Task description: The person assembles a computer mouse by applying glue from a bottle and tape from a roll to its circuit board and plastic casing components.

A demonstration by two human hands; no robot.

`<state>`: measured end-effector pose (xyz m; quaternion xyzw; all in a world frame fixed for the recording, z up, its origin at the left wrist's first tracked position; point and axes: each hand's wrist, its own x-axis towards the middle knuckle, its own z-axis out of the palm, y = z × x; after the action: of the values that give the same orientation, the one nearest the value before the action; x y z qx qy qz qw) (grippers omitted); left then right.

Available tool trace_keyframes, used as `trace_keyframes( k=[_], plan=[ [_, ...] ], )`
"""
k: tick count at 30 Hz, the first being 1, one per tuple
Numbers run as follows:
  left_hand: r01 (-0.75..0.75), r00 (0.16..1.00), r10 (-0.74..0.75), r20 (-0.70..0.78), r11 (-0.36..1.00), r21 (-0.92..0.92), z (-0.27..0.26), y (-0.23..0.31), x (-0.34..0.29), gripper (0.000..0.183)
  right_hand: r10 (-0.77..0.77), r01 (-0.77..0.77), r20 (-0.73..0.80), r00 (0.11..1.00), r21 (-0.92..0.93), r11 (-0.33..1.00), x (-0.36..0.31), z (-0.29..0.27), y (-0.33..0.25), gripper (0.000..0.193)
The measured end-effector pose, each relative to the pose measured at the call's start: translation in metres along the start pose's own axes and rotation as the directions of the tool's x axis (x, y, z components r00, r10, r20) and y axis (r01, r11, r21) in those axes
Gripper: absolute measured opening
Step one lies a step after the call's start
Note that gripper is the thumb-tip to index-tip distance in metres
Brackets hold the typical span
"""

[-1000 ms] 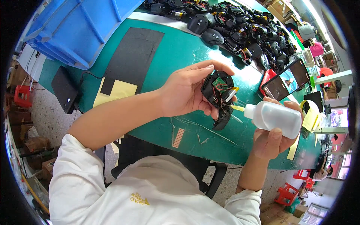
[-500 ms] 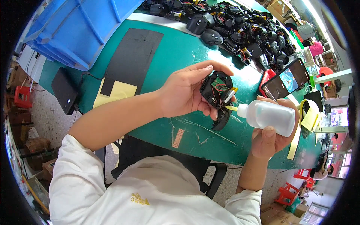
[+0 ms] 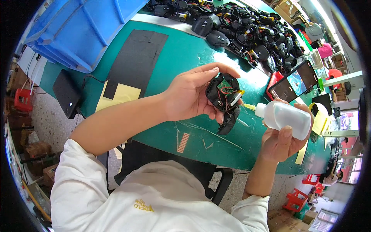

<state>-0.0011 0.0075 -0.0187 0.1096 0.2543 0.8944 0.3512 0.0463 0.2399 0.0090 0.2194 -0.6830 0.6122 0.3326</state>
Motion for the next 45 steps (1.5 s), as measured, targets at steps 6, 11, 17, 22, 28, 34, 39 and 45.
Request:
trace_keyframes(
  k=[6, 11, 17, 22, 28, 34, 39, 45],
  plan=[
    [0.009, 0.999, -0.009, -0.054, 1.0, 0.01, 0.003, 0.003, 0.001, 0.04, -0.046, 0.044, -0.032, 0.998, -0.048, 0.998, 0.002, 0.004, 0.004, 0.062],
    [-0.069, 0.997, 0.071, -0.018, 0.993, 0.098, -0.007, 0.006, 0.001, 0.038, 0.027, -0.027, -0.097, 0.995, 0.001, 1.0, 0.01, 0.012, 0.002, 0.055],
    [-0.194, 0.975, 0.209, -0.074, 0.966, 0.171, -0.012, 0.017, 0.007, 0.038, 0.148, 0.256, 0.471, 0.87, -0.686, 0.681, 0.022, 0.002, 0.031, 0.049],
    [-0.24, 0.94, 0.298, -0.166, 0.924, 0.298, -0.028, 0.018, 0.019, 0.038, 0.225, 0.393, 0.579, 0.783, -0.742, 0.544, 0.002, 0.01, -0.012, 0.055],
    [-0.21, 0.882, 0.393, -0.258, 0.82, 0.532, -0.014, 0.054, 0.036, 0.034, 0.119, 0.109, 0.309, 0.944, -0.629, 0.769, -0.059, -0.006, -0.069, 0.035],
    [-0.263, 0.861, 0.492, -0.132, 0.651, 0.712, 0.058, 0.05, 0.006, 0.035, 0.035, 0.089, 0.193, 0.981, -0.596, 0.798, -0.105, -0.021, -0.1, 0.02],
    [-0.242, 0.963, 0.265, -0.056, 0.934, 0.262, 0.092, -0.03, -0.089, 0.041, -0.108, 0.17, 0.159, 0.981, -0.46, 0.871, -0.125, -0.026, -0.132, 0.029],
    [-0.031, 0.999, 0.03, -0.035, 0.999, -0.01, 0.097, -0.113, -0.165, 0.042, 0.051, 0.004, 0.354, 0.934, -0.153, 0.988, -0.148, -0.016, -0.17, 0.048]
  ],
)
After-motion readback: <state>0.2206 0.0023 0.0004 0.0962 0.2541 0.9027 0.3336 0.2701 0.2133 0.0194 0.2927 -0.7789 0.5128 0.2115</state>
